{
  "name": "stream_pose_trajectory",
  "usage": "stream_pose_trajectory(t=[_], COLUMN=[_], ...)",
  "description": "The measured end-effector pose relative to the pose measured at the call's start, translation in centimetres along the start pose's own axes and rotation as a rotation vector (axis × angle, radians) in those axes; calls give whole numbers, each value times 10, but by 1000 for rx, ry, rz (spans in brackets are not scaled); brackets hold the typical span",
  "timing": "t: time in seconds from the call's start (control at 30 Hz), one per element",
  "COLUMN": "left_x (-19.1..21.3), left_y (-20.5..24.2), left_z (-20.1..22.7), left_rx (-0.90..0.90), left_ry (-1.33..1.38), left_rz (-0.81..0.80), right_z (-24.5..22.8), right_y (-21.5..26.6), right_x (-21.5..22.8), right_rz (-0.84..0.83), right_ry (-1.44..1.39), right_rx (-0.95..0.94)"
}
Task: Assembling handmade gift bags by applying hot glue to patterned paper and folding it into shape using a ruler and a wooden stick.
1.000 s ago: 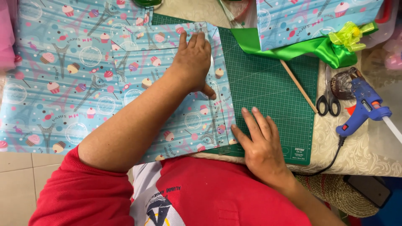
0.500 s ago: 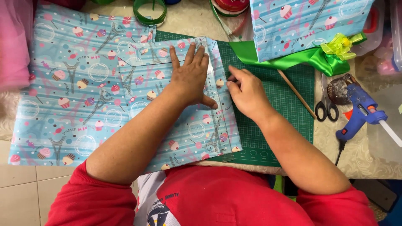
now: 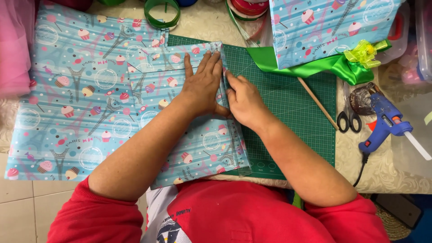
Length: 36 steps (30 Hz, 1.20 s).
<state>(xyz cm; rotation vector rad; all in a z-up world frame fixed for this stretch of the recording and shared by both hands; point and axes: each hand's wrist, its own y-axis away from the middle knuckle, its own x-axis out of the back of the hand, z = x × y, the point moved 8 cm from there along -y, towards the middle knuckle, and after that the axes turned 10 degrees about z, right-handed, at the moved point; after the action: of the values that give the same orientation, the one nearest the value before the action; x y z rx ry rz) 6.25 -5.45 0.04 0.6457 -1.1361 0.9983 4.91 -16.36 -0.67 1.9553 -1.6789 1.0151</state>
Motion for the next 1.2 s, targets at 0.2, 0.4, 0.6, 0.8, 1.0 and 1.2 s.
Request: stream_pose_trajectory(t=[0.2, 0.4, 0.6, 0.8, 1.0, 1.2], left_x=[-4, -5, -5, 3, 4, 7], left_y=[0, 0, -2, -4, -8, -8], left_z=[-7, -10, -10, -13, -12, -16], left_rx=[-24, -72, -52, 73, 65, 37], left_ry=[98, 96, 97, 21, -43, 6], left_rz=[87, 133, 110, -65, -218, -259], right_z=[-5, -11, -17, -17, -17, -19], right_y=[6, 1, 2, 3, 5, 6], right_x=[-7, -8, -7, -11, -13, -14], right_rz=[-14, -80, -111, -119, -144, -153], right_ry=[50, 56, 93, 120, 153, 164], right_rx=[17, -15, -69, -87, -119, -99])
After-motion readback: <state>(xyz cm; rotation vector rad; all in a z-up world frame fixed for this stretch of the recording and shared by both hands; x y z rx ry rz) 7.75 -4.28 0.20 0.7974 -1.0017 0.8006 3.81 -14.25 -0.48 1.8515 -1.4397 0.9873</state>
